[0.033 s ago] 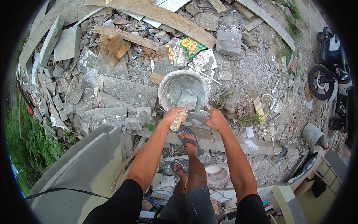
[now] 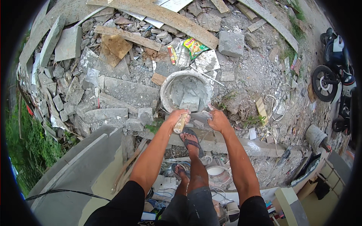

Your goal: Apply and smooth plaster or cement on a wall corner using a trowel.

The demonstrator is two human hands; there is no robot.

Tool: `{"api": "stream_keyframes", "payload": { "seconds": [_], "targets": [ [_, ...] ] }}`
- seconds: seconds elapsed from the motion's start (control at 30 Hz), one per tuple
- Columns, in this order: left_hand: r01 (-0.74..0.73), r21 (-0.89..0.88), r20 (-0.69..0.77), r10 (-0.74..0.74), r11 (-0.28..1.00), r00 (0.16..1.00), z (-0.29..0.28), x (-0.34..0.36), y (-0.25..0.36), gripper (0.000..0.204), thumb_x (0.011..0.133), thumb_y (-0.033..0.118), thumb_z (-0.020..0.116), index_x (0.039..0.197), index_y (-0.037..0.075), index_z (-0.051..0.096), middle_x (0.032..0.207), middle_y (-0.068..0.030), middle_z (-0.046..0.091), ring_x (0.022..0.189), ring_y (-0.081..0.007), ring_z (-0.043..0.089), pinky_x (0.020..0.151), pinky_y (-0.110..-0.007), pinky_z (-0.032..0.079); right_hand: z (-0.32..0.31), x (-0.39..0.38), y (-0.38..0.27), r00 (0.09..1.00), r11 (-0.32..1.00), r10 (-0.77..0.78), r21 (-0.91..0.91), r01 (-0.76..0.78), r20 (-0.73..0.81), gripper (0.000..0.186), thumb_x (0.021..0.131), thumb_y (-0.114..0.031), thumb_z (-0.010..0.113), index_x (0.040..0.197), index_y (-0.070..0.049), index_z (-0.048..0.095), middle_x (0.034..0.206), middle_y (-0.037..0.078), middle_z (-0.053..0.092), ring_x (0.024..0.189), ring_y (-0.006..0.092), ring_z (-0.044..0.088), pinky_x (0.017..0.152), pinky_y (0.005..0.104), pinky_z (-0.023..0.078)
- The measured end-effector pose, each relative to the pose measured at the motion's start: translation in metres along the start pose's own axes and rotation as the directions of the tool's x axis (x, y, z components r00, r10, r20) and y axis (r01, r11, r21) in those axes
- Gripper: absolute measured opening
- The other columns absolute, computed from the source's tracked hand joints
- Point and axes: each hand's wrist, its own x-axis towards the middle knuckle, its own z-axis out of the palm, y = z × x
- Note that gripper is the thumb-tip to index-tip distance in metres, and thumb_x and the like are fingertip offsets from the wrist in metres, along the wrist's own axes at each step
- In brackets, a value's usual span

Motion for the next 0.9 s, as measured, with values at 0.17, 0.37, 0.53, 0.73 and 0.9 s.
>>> {"api": "stream_keyframes", "payload": {
  "seconds": [0.17, 0.37, 0.53, 0.73, 0.9],
  "targets": [
    [-0.081, 0.268, -0.163, 0.128, 0.96, 0.978, 0.022, -0.009, -0.024, 0.014, 0.084, 0.013, 0.064, 0.087, 0.0, 0.058, 0.067, -0.0085, 0.058, 0.05, -0.0163, 0.056, 0.043, -0.03, 0.046, 0.011, -0.013, 0.02, 0.998, 0.996, 0.064, 0.059, -0.062, -0.026, 0.035, 0.068, -0.019, 0.061, 0.094, 0.004, 0.066, 0.118, 0.027, 0.058, 0.102, 0.0419, 0.058, 0.092, 0.0451, 0.047],
    [-0.124, 0.116, 0.02, 0.122, 0.986, 0.992, -0.004, -0.002, -0.021, 0.02, 0.088, 0.019, 0.061, 0.095, 0.0, 0.058, 0.072, -0.0072, 0.057, 0.053, -0.0139, 0.054, 0.044, -0.026, 0.044, 0.006, -0.011, 0.02, 0.991, 0.984, 0.114, 0.147, -0.103, -0.066, 0.034, 0.067, -0.019, 0.059, 0.091, 0.005, 0.065, 0.101, 0.03, 0.061, 0.095, 0.0453, 0.059, 0.087, 0.0466, 0.048],
    [-0.029, -0.067, 0.134, 0.038, 0.997, 0.99, -0.022, 0.014, -0.017, 0.027, 0.091, 0.022, 0.058, 0.105, 0.0, 0.053, 0.076, -0.0058, 0.054, 0.054, -0.0088, 0.049, 0.045, -0.02, 0.042, -0.001, -0.005, 0.018, 0.988, 0.978, 0.15, 0.153, -0.144, -0.032, 0.036, 0.066, -0.018, 0.059, 0.092, 0.005, 0.065, 0.099, 0.03, 0.062, 0.095, 0.0454, 0.059, 0.088, 0.0467, 0.048],
    [0.038, -0.471, 0.308, 0.124, 0.881, 0.943, -0.015, 0.022, -0.034, 0.026, 0.093, 0.021, 0.054, 0.105, -0.002, 0.052, 0.078, -0.0059, 0.053, 0.056, -0.0079, 0.049, 0.045, -0.02, 0.041, -0.016, 0.001, 0.02, 0.99, 0.986, 0.141, 0.089, -0.137, -0.031, 0.04, 0.066, -0.021, 0.06, 0.097, 0.004, 0.065, 0.095, 0.03, 0.063, 0.091, 0.045, 0.061, 0.087, 0.0458, 0.048],
    [-0.12, -0.22, 0.132, 0.151, 0.968, 0.98, -0.001, 0.022, -0.04, 0.022, 0.092, 0.022, 0.056, 0.1, 0.001, 0.055, 0.074, -0.0062, 0.054, 0.054, -0.0114, 0.05, 0.044, -0.025, 0.044, -0.018, 0.008, 0.03, 0.995, 0.992, 0.103, 0.075, -0.102, -0.012, 0.04, 0.067, -0.02, 0.061, 0.098, 0.004, 0.065, 0.093, 0.029, 0.063, 0.09, 0.0438, 0.061, 0.085, 0.0448, 0.049]
  ]
}}
